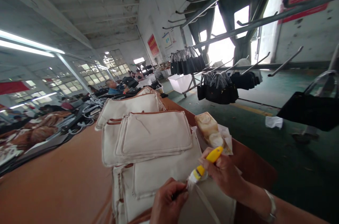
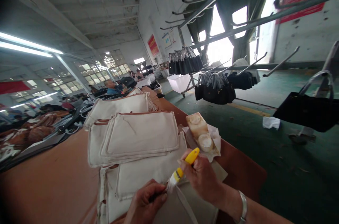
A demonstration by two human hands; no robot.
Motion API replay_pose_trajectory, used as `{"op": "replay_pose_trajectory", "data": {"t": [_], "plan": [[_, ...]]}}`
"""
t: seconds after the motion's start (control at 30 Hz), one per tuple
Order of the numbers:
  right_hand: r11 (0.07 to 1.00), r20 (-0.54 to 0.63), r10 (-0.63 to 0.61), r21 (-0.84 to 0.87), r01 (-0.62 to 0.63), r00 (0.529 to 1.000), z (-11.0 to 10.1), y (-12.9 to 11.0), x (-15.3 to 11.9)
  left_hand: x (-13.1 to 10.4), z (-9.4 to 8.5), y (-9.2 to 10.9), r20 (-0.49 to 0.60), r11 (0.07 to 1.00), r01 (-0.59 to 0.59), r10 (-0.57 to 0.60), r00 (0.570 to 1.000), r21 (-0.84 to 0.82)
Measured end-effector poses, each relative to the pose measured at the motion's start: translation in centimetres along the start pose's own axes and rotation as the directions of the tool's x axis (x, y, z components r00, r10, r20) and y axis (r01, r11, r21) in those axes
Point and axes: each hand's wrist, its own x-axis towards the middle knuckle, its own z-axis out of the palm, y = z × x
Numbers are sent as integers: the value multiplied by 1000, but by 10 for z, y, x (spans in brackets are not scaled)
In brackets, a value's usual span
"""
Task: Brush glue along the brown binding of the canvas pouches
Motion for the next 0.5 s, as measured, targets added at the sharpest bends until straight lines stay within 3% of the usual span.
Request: {"op": "replay_pose_trajectory", "data": {"t": [0.13,0.23,0.3,0.37,0.5], "plan": [[1000,-118,3,2,-2,993,-4,-3,10,-9,7,-7,-39,990,-125,128,991,66],[995,67,58,79,-63,996,-2,-11,12,-15,9,-9,-77,980,-144,155,985,137],[981,203,114,130,-142,973,-1,-17,10,-20,9,-11,-105,978,-103,124,987,183],[964,260,158,166,-205,953,-3,-20,10,-23,9,-13,-130,973,-50,81,988,224],[969,125,169,159,-188,978,0,-21,10,-31,11,-15,-188,955,-3,61,980,295]]}}
